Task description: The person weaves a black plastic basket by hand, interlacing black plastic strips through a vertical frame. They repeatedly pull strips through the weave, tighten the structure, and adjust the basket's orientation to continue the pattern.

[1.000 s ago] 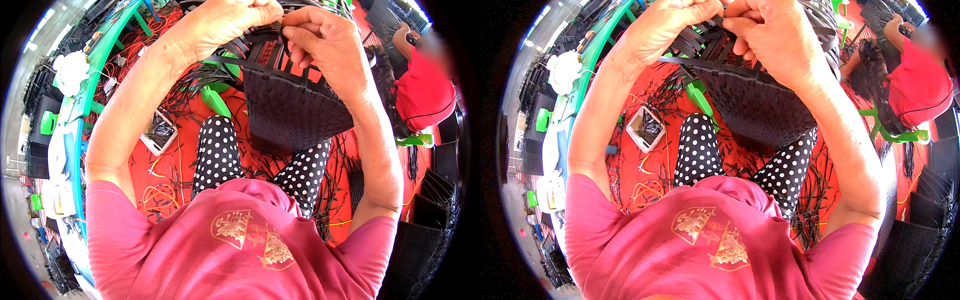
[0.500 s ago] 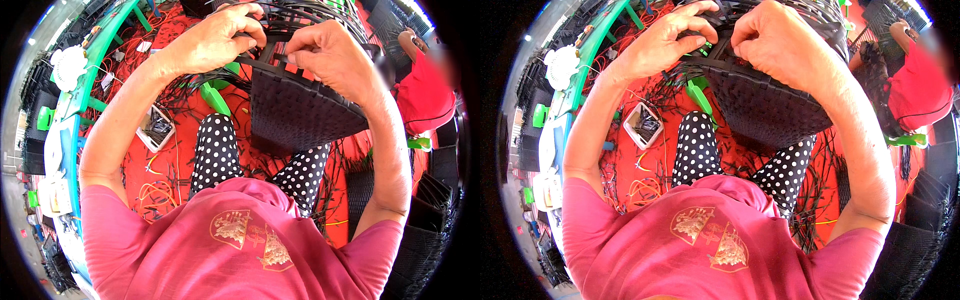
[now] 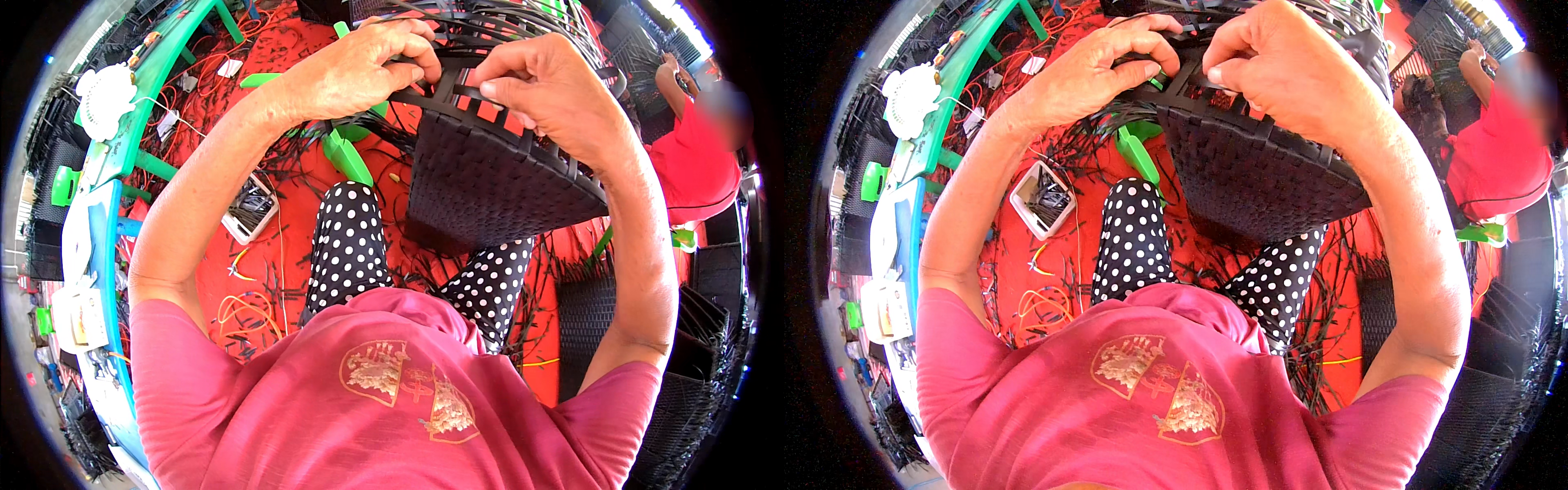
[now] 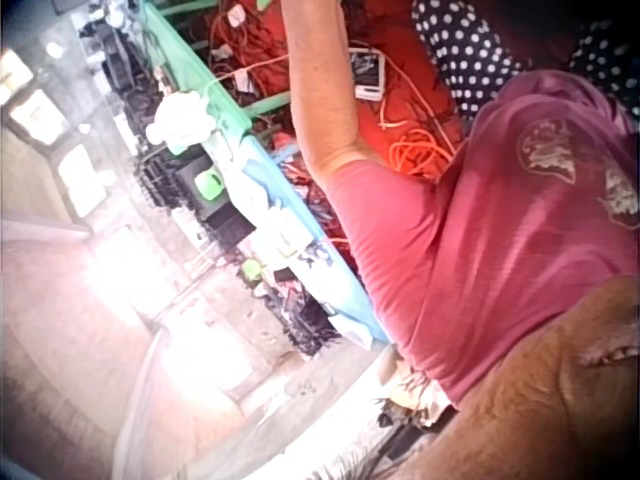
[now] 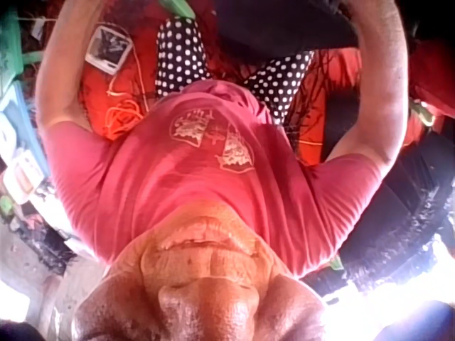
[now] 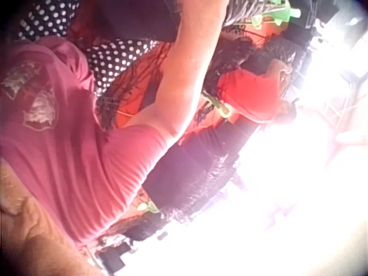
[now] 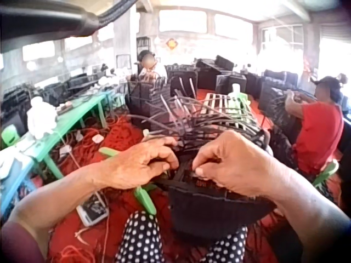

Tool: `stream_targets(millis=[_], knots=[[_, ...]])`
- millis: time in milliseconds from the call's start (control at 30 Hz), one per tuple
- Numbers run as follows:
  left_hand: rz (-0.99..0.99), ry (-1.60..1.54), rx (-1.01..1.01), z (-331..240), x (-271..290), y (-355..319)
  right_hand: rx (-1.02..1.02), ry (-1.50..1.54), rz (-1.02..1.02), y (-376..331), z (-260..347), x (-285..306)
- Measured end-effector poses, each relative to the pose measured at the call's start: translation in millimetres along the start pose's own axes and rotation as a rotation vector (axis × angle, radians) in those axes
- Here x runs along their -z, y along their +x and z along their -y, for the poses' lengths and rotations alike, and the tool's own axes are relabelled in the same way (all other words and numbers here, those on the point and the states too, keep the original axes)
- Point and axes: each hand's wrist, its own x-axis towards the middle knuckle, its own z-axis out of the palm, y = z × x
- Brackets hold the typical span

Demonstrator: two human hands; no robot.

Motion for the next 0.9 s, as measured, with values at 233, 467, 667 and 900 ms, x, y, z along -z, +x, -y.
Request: stream_targets(millis=[233, 467, 667, 900], knots=[[-0.076, -0.063, -0.075, 11, -8, 3, -0.004, -0.044, 0.007, 4, 1, -3], [-0.070, -0.073, -0.103, 23, -10, 4, -0.008, -0.108, 0.022, 10, 0, -5], [-0.137, -0.470, 0.046, 19, -17, 1, -0.033, -0.030, 0.074, 10, 5, -5], [-0.018, -0.516, 0.275, -1, -7, 2, -0.071, -0.101, 0.097, 13, 7, -1]])
